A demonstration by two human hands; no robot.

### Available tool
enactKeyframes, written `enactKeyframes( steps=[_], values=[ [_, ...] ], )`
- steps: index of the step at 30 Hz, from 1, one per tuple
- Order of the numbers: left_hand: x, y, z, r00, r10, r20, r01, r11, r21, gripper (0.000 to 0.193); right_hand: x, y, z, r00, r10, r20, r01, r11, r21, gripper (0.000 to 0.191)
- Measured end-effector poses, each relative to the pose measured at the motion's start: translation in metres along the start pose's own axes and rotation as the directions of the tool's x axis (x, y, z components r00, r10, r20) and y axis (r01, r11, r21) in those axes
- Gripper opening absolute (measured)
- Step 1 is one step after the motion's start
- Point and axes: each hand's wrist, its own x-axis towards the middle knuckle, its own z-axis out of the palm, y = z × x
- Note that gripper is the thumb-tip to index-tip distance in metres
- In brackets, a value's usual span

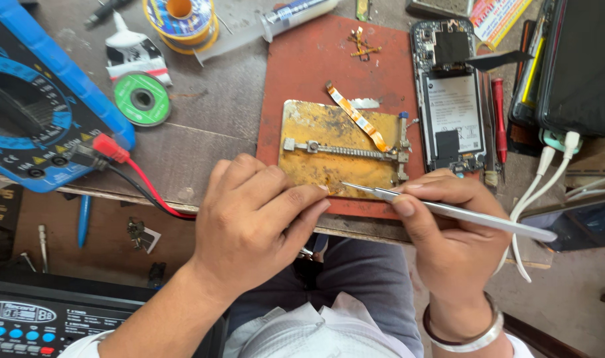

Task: The person solders a small component onto a flex cable held in a circuit board jig, using a soldering iron in one hand and tweezers in the other. They wipe the iron tip on a paper pad, retrieve solder wire and a small parts box, and continue heating and positioning the component on the board.

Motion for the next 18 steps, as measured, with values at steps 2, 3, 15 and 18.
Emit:
enactKeyframes(
  steps=[2,3,15,18],
  values=[
    [-0.001,0.0,0.001,1.0,0.004,0.001,-0.004,1.0,0.005,0.015,-0.003,0.0,-0.009,0.998,0.065,-0.01,-0.065,0.998,0.021,0.013],
    [-0.001,0.0,0.001,1.0,0.005,0.001,-0.005,1.0,0.007,0.015,-0.003,0.001,-0.013,0.994,0.105,-0.004,-0.105,0.994,0.01,0.013],
    [0.0,-0.001,0.004,1.0,0.015,0.024,-0.017,0.998,0.058,0.015,0.004,-0.002,-0.014,0.988,0.134,0.075,-0.124,0.984,-0.126,0.013],
    [-0.001,-0.002,0.004,0.999,0.017,0.032,-0.019,0.998,0.056,0.016,0.003,-0.003,-0.014,0.986,0.138,0.095,-0.124,0.983,-0.134,0.014]
  ],
)
